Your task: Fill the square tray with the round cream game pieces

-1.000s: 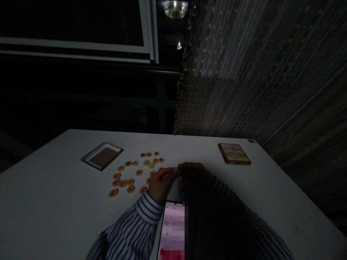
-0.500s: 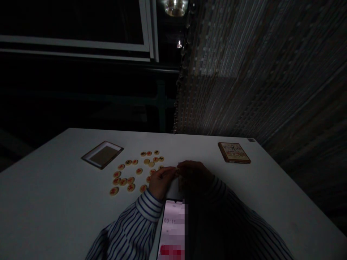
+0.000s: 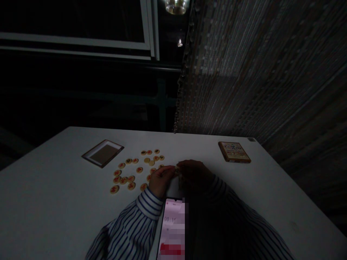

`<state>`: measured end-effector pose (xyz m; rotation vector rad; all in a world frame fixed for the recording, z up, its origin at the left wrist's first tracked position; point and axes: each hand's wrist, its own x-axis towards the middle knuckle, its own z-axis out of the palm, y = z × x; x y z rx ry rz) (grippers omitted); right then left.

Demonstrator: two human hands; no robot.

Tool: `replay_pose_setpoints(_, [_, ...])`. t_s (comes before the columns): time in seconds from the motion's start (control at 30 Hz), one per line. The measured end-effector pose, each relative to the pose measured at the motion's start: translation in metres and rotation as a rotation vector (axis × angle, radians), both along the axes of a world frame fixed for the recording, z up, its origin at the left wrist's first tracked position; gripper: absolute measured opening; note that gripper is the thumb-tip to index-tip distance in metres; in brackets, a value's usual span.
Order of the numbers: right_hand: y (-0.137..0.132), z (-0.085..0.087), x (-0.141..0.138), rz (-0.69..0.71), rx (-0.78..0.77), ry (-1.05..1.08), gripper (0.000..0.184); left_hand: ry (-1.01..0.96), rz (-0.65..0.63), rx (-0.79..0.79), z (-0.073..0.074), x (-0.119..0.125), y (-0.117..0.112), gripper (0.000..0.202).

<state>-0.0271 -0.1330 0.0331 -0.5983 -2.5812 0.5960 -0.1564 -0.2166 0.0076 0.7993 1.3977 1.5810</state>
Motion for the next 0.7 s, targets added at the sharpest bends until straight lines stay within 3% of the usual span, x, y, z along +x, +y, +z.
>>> replay_pose_setpoints(0.23, [0.0009,0.0014,-0.0023,0.008,0.186,-0.153,0.025,0.037,0.005,0.003,0.0015,-0.0016,-0.0005,0.022])
replay_pose_setpoints(0.47, [0.0036,0.0006,-0.0021,0.022,0.215,-0.162,0.025,-0.005,-0.012,0.015,-0.0051,-0.0021,0.0008,0.022])
replay_pose_setpoints(0.7, [0.0017,0.0053,-0.0013,0.002,0.254,-0.209,0.026,-0.007,-0.008,0.02,0.0013,-0.0001,-0.0009,0.02])
